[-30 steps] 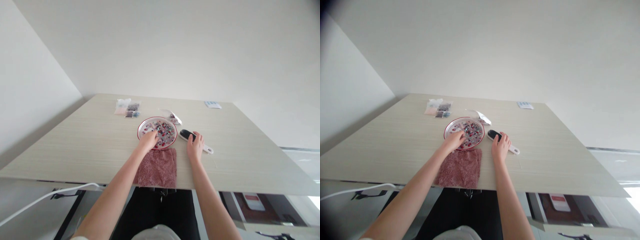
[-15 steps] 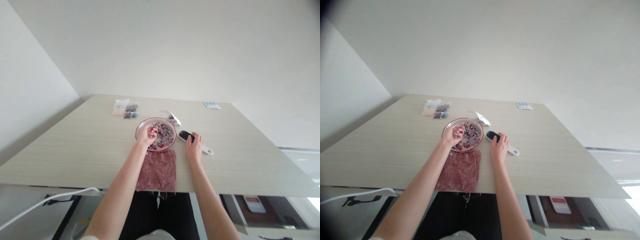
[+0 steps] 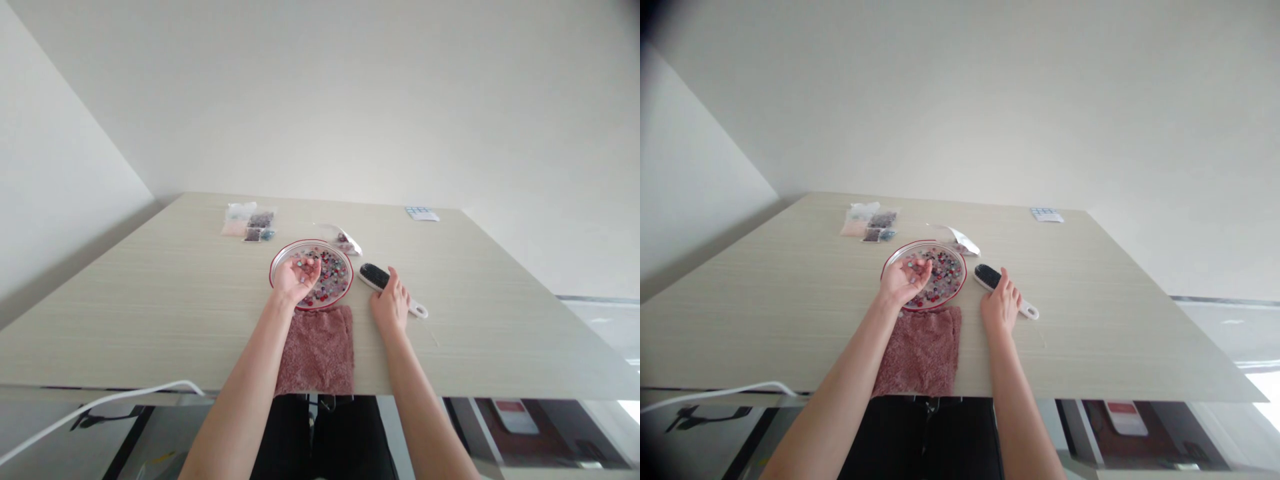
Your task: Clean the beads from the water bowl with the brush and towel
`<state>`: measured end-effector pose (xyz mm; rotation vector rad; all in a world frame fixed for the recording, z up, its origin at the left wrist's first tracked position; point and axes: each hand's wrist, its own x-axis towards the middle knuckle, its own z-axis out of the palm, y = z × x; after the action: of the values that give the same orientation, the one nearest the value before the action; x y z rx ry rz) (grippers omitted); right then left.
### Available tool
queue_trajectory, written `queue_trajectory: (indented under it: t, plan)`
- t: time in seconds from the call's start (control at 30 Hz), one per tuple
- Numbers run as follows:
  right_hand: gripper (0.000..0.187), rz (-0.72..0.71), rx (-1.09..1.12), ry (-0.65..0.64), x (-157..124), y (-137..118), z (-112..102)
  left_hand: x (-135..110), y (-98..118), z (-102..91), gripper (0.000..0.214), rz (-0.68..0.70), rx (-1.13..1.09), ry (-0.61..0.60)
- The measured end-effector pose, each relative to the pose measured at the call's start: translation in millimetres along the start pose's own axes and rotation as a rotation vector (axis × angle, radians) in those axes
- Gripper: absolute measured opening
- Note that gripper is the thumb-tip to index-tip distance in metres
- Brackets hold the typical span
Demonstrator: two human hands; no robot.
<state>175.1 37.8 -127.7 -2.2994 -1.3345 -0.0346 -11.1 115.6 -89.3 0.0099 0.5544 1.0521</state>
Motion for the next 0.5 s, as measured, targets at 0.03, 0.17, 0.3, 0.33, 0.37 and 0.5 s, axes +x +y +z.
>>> queue_trajectory:
  t: [0.03, 0.17, 0.3, 0.33, 0.37, 0.5]
  plan:
    - [0.06, 0.009, -0.024, -0.01, 0.2, -0.5, -1.1, -0.6, 0.6, -0.9, 0.016, -0.018, -0.012, -0.017]
    - [0.065, 0.003, -0.06, -0.046, 0.5, -1.4, -5.4, -5.2, 4.3, -4.4, 0.013, -0.111, -0.057, -0.124]
    - [0.066, -0.031, -0.038, -0.052, -1.4, -1.7, -8.0, -8.0, 6.3, -5.1, 0.014, -0.095, 0.001, -0.182]
    - [0.066, -0.031, -0.023, -0.061, -2.0, -2.0, -8.4, -7.6, 6.2, -5.0, 0.016, -0.091, 0.018, -0.175]
    - [0.066, -0.026, -0.006, -0.073, -2.6, -2.4, -8.7, -7.0, 6.0, -4.9, 0.018, -0.09, 0.03, -0.159]
    - [0.066, 0.011, 0.021, -0.085, -3.8, -5.5, -10.9, -4.2, 4.8, -3.3, 0.023, -0.066, -0.013, -0.086]
